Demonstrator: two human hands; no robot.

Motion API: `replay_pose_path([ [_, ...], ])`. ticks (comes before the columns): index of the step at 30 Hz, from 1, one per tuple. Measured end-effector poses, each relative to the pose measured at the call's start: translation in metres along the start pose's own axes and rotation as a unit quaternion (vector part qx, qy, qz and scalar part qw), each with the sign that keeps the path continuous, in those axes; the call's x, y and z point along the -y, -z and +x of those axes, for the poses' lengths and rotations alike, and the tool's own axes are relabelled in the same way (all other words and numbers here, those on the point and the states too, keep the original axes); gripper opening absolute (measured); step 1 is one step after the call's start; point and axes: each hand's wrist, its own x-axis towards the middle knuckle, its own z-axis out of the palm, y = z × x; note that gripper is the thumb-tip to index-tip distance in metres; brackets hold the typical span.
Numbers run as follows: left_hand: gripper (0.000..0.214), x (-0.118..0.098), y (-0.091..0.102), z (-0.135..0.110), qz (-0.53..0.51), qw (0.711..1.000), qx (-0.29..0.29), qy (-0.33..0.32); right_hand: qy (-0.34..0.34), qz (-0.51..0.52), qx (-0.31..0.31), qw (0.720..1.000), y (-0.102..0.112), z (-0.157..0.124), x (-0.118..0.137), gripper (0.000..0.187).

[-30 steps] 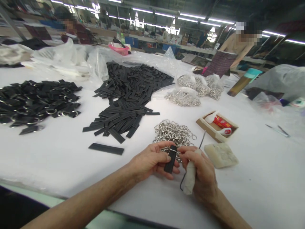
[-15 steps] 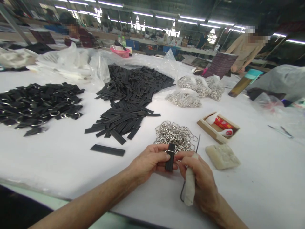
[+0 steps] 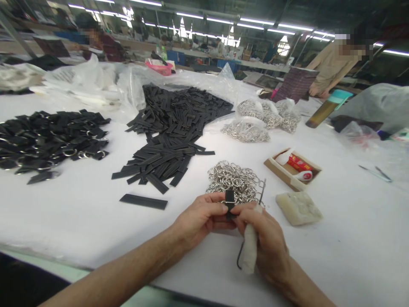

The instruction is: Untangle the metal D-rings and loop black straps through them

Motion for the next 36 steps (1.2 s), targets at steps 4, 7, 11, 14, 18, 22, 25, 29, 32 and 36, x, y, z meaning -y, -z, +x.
replay_pose_path([
  [4,0.025,0.0,0.001,0.0,0.013,0.999,-0.033,0.019,-0.098,0.072,-0.008,0.993,-0.002,-0.007,-0.001,0.012],
  [7,0.021,0.002,-0.001,0.0,0.053,0.998,-0.043,0.013,-0.163,0.09,-0.031,0.982,-0.003,-0.007,0.001,0.01],
  [11,0.018,0.006,-0.006,-0.001,0.11,0.993,-0.044,-0.018,-0.25,0.108,-0.058,0.96,0.001,-0.002,0.003,0.008],
  [14,0.021,0.009,-0.009,-0.003,0.117,0.991,-0.034,-0.045,-0.294,0.124,-0.055,0.946,0.004,0.003,0.004,0.008],
  [18,0.023,0.007,-0.012,-0.006,0.154,0.986,-0.001,-0.069,-0.33,0.164,-0.045,0.929,0.008,0.009,0.007,0.011],
  [22,0.016,0.003,-0.016,-0.007,0.187,0.98,-0.028,-0.069,-0.354,0.204,-0.023,0.912,0.008,0.011,0.008,0.014],
  [25,0.018,0.003,-0.017,-0.006,0.193,0.978,-0.05,-0.06,-0.365,0.217,-0.015,0.905,0.008,0.01,0.008,0.015],
  [29,0.018,0.003,-0.015,-0.006,0.202,0.977,-0.05,-0.055,-0.363,0.241,-0.018,0.9,0.01,0.009,0.007,0.011],
  [32,0.017,0.003,-0.014,-0.007,0.227,0.971,-0.035,-0.059,-0.357,0.219,-0.029,0.908,0.011,0.009,0.007,0.011],
  [36,0.02,0.003,-0.016,-0.008,0.248,0.966,-0.029,-0.065,-0.352,0.206,-0.017,0.913,0.01,0.01,0.007,0.014],
])
